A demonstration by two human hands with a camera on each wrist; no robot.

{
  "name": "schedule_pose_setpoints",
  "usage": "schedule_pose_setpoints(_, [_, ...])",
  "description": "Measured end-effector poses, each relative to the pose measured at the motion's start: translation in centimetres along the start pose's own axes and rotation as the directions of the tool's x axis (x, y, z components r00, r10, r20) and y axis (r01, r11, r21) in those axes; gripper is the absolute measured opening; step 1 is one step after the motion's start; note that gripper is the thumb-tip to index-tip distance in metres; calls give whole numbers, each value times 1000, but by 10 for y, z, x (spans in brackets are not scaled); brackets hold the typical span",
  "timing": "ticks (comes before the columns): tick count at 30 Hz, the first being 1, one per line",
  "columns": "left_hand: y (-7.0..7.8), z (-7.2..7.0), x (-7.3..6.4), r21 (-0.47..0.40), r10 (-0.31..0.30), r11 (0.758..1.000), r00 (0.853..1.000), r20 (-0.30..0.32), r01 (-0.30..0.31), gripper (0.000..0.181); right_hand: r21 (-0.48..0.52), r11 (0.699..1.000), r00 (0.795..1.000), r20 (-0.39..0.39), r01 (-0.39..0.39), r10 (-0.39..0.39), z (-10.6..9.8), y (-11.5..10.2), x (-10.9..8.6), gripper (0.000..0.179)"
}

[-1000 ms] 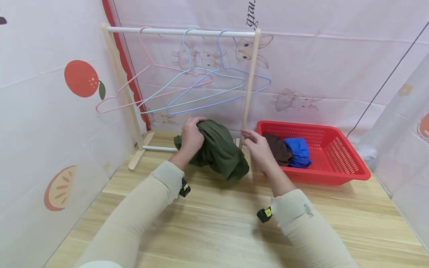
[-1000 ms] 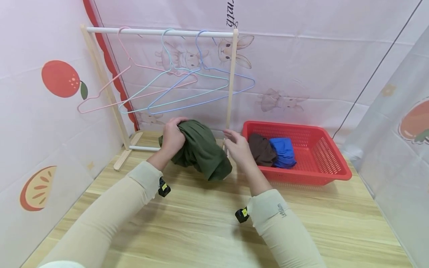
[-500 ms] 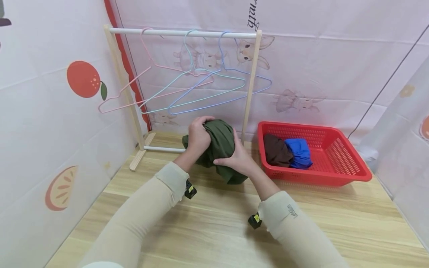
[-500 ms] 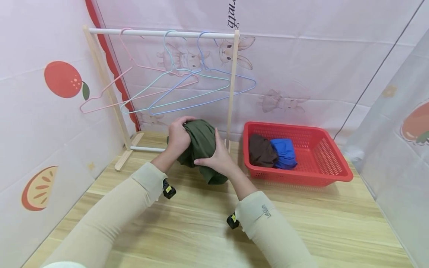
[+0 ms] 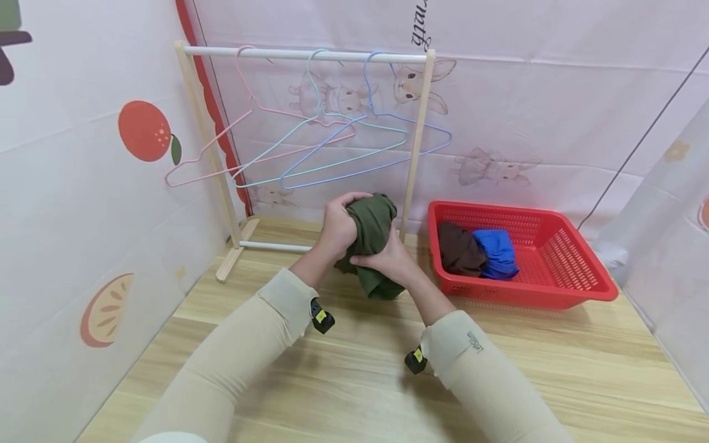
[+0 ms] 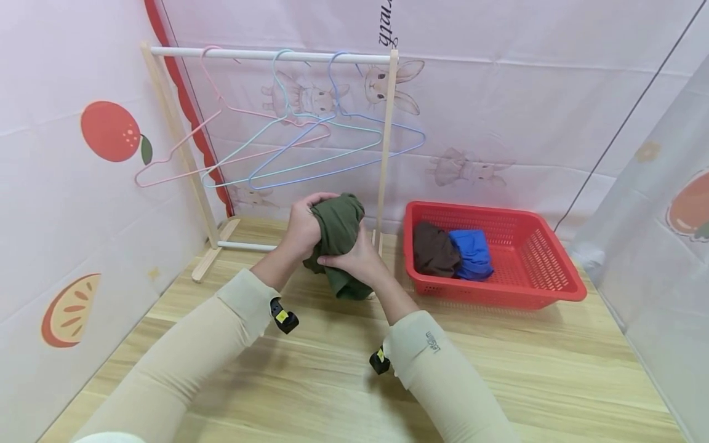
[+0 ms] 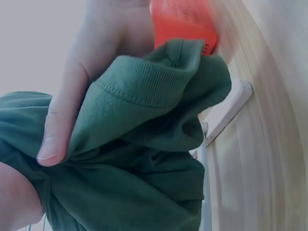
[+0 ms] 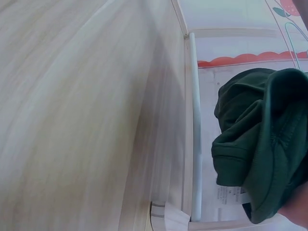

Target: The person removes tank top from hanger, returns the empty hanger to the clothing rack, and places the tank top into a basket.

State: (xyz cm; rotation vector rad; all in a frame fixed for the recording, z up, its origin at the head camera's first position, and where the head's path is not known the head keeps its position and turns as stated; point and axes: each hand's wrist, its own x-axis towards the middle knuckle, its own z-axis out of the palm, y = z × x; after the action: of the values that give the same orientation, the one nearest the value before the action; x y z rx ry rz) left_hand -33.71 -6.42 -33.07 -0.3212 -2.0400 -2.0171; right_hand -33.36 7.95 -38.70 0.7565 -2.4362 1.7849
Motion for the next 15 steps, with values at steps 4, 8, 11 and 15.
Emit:
schedule_pose_setpoints(4, [1,3,-3,-148,-53,987,998,25,56,24,8,1000,999,33,22,-22,-3,-18,-4,95])
schedule_pose_setpoints(8, [1,4,-4,-263,-82,959,992,101,106,23,-1,999,998,46,34,-34,-3,-21,-5,87])
schedule_pose_setpoints(11, [1,4,-6,-354,-85,924,979,187,148,25,-19,999,999,34,32,-32,-1,-12,-3,85])
schedule_pose_setpoints(15, [0,1,-8,-432,-91,876,953,289,214,35,-68,998,1000,-8,15,-15,3,0,-1,90])
